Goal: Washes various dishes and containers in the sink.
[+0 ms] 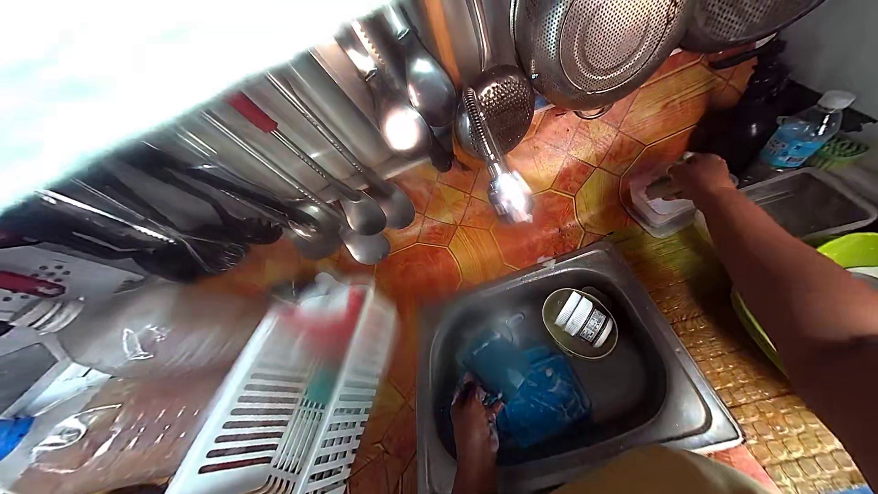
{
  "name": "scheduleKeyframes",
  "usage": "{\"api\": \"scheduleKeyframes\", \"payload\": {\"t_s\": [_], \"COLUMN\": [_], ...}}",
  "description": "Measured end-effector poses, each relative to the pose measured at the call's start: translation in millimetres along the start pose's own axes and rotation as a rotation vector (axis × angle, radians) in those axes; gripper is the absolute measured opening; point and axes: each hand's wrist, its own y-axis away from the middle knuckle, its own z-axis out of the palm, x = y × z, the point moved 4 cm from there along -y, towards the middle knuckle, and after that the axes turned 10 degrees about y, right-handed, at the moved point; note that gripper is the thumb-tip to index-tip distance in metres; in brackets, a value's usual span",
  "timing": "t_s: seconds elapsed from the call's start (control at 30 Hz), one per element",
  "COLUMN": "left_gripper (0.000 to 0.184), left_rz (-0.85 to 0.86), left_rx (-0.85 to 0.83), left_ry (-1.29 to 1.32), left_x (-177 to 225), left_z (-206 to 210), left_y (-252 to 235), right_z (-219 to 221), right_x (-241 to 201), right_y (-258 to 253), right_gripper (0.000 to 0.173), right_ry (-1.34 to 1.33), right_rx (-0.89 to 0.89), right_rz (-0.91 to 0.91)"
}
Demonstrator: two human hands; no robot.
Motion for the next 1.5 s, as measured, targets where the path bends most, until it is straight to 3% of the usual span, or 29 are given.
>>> {"api": "scheduleKeyframes", "payload": {"t_s": [0.07,0.2,0.27,0.33,0.4,0.43,0.5,0.53,0.6,0.63,0.67,0.73,0.83,0.87,0.9,0.93,1.0,1.07,1.2,1.23,1.3,1.4,1.5], "left_gripper": [0.023,0.023,0.023,0.024,0.024,0.025,0.026,0.027,0.029,0.029,0.027,0.026,0.027,0.026,0.026,0.025,0.025,0.025,0.026,0.027,0.030,0.029,0.026], "left_rz": [0.003,0.001,-0.004,-0.013,-0.023,-0.027,-0.033,-0.038,-0.046,-0.049,-0.047,-0.038,-0.030,-0.035,-0.043,-0.054,-0.089,-0.130,-0.179,-0.189,-0.205,-0.215,-0.179], "left_rx": [0.002,0.016,0.025,0.026,0.021,0.019,0.015,0.009,-0.003,-0.014,-0.024,-0.046,-0.074,-0.080,-0.086,-0.095,-0.090,-0.095,-0.157,-0.178,-0.211,-0.255,-0.242], "left_ry": [-0.004,0.012,0.032,0.027,0.017,0.008,-0.013,-0.025,-0.052,-0.061,-0.071,-0.100,-0.165,-0.169,-0.165,-0.154,-0.112,-0.077,-0.034,-0.033,-0.043,-0.071,-0.137], "left_x": [2,8,9,10,9,8,8,7,4,3,2,2,2,0,-1,-3,-7,-10,-13,-14,-16,-22,-30], "left_z": [2,4,5,5,6,7,8,7,8,8,10,12,15,17,20,23,31,43,66,71,79,81,65], "left_y": [-2,-4,-3,-3,-1,-1,1,2,3,4,5,5,6,6,7,7,7,8,13,16,23,34,36], "right_z": [11,20,25,36,52,49,26,20,32,48,61,69,56,42,23,7,-11,-20,-7,7,55,124,160], "right_x": [6,-2,-3,5,19,14,-24,-36,-14,18,37,41,40,22,-13,-30,-18,-9,-14,-13,-4,13,32], "right_y": [-14,-22,-32,-50,-67,-57,-1,16,5,-24,-51,-79,-74,-47,-17,0,0,11,122,156,212,283,304], "right_gripper": [0.046,0.043,0.057,0.071,0.059,0.054,0.055,0.057,0.051,0.041,0.039,0.042,0.036,0.036,0.043,0.044,0.047,0.051,0.047,0.044,0.036,0.039,0.050], "right_ry": [0.135,0.655,0.716,0.735,0.778,0.819,1.026,1.062,0.985,0.837,0.785,0.812,0.737,0.779,0.900,0.857,0.522,0.189,-0.162,-0.232,-0.364,-0.066,0.122], "right_rx": [-0.056,-0.048,-0.034,-0.139,-0.267,-0.354,-0.612,-0.645,-0.462,-0.205,-0.129,-0.228,-0.128,-0.124,-0.298,-0.309,-0.036,0.060,-0.115,-0.207,-0.381,-0.409,-0.276], "right_rz": [0.054,-0.121,-0.219,-0.392,-0.583,-0.589,-0.360,-0.258,-0.276,-0.455,-0.481,-0.328,-0.454,-0.400,-0.090,0.024,-0.148,-0.261,-0.250,-0.322,-0.696,-1.283,-1.479]}}
